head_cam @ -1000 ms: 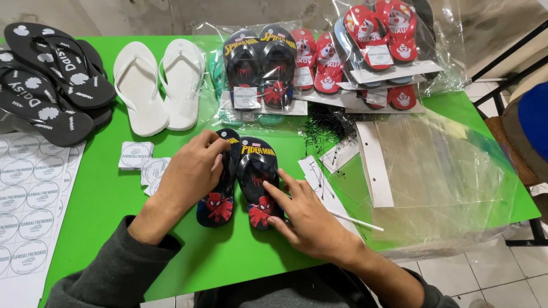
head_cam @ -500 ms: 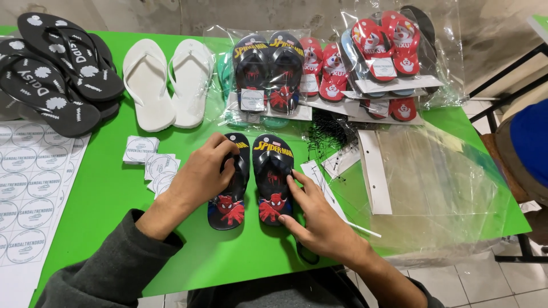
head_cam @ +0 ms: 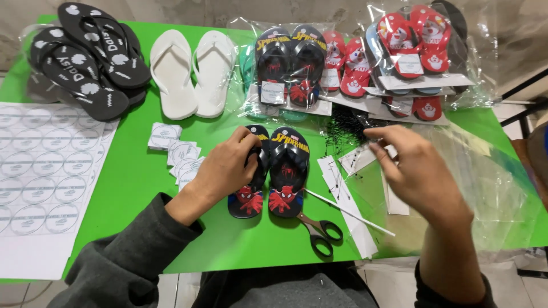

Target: Packaging flip-flops by attaching a cardboard header, placing them into a plastic bag, and applying a sticker.

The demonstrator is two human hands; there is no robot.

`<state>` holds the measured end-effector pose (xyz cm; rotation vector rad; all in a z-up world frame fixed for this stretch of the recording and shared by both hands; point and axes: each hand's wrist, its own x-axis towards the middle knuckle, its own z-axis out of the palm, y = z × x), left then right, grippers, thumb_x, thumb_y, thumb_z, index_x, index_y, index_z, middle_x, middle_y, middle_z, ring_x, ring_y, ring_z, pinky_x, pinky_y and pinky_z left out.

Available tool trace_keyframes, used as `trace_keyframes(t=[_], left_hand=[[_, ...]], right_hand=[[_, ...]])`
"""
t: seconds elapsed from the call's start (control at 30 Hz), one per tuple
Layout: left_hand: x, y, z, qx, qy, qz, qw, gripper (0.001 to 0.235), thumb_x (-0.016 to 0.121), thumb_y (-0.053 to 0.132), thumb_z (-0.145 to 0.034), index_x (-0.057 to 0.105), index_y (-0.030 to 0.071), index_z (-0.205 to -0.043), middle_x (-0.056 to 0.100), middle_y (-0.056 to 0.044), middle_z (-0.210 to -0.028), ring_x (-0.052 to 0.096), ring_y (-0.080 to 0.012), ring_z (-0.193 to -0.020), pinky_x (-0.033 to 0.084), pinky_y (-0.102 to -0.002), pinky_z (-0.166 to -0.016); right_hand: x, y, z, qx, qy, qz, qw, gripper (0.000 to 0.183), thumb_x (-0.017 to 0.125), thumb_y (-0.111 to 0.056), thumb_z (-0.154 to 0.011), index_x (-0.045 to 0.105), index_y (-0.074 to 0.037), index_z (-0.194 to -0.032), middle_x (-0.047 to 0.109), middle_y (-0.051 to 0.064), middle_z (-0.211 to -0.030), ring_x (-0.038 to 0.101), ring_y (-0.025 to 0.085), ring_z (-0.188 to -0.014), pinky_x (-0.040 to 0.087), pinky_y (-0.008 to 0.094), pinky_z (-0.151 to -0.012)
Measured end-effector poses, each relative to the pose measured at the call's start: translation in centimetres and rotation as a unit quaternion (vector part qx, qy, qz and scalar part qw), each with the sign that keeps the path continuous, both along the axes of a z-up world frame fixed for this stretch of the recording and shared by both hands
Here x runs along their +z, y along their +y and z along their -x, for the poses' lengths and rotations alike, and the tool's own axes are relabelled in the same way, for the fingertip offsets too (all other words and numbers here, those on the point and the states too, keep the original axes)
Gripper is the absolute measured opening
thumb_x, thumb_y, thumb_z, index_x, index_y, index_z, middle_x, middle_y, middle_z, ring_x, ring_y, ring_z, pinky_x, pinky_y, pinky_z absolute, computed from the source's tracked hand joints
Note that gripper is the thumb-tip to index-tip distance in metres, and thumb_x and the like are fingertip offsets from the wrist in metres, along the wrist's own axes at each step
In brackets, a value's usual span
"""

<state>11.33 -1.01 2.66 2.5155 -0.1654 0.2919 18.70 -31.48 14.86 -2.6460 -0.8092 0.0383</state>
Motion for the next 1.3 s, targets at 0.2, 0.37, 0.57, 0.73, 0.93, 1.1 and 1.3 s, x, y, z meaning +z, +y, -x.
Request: trace_keyframes(t=[0.2,0.37,0.57,0.73,0.93,1.1,1.3], left_hand=[[-0.1,-0.2,0.0,-0.003,-0.008,0.009,1.0,0.018,0.058,0.009,-0.095,0.058,0.003,-0.112,0.054,-0.013,-0.113,0.06,-0.0384,-0.065,0.048,-0.049,-0.048],[-0.3,0.8,0.3,-0.007,-0.045,0.006,0.999,0.022,0.059,0.009,-0.089,0.059,0.005,-0.11,0.057,-0.015,-0.114,0.062,-0.0425,-0.074,0.049,-0.053,-0.061],[-0.6,-0.2,0.0,0.02,-0.037,-0.034,0.999,0.023,0.063,0.014,-0.086,0.059,0.014,-0.109,0.056,-0.009,-0.11,0.069,-0.0482,-0.081,0.06,-0.057,-0.068],[-0.5,0.0,-0.3,0.027,-0.024,-0.039,0.999,0.024,0.063,0.016,-0.087,0.06,0.017,-0.11,0.057,-0.006,-0.111,0.07,-0.0454,-0.082,0.061,-0.056,-0.069],[-0.7,-0.2,0.0,0.037,-0.034,-0.059,0.997,0.023,0.064,0.017,-0.088,0.061,0.018,-0.111,0.057,-0.003,-0.11,0.072,-0.0409,-0.085,0.062,-0.053,-0.069],[-1.4,-0.3,0.0,0.047,-0.063,-0.048,0.996,0.023,0.066,0.015,-0.087,0.063,0.017,-0.11,0.057,-0.003,-0.109,0.072,-0.0397,-0.09,0.062,-0.051,-0.072],[-2.9,-0.5,-0.7,0.049,-0.091,-0.017,0.995,0.024,0.065,0.011,-0.088,0.061,0.015,-0.111,0.057,-0.005,-0.11,0.071,-0.0405,-0.096,0.062,-0.052,-0.074]], right_hand=[[-2.1,-0.9,-6.8,-0.017,0.051,0.035,0.998,0.024,0.065,-0.007,-0.095,0.076,-0.008,-0.115,0.079,0.006,-0.113,0.074,0.021,-0.098,0.055,0.035,-0.087],[-8.0,-2.2,-11.7,0.067,0.127,0.018,0.99,0.024,0.074,-0.002,-0.08,0.08,-0.01,-0.102,0.081,0.004,-0.1,0.073,0.015,-0.091,0.056,0.029,-0.086],[-6.0,-2.0,-9.1,0.098,0.11,0.028,0.989,0.024,0.073,-0.011,-0.071,0.079,-0.009,-0.094,0.075,0.011,-0.094,0.071,0.029,-0.095,0.054,0.044,-0.088],[-7.6,-1.0,-9.7,0.137,0.096,0.052,0.985,0.015,0.078,-0.018,-0.071,0.081,-0.016,-0.086,0.069,0.005,-0.091,0.067,0.026,-0.094,0.055,0.04,-0.088],[-8.5,-0.6,-9.5,0.154,0.042,0.107,0.981,0.005,0.077,-0.02,-0.076,0.077,-0.021,-0.082,0.063,0.003,-0.092,0.063,0.028,-0.097,0.054,0.041,-0.086],[-9.5,-0.7,-9.9,0.172,0.052,0.064,0.982,0.005,0.069,-0.018,-0.086,0.069,-0.013,-0.087,0.066,0.008,-0.099,0.063,0.028,-0.103,0.052,0.041,-0.092],[-8.0,0.1,-8.4,0.176,0.049,-0.046,0.982,0.009,0.065,-0.018,-0.096,0.063,-0.009,-0.093,0.064,0.007,-0.09,0.063,0.028,-0.097,0.051,0.042,-0.089]])
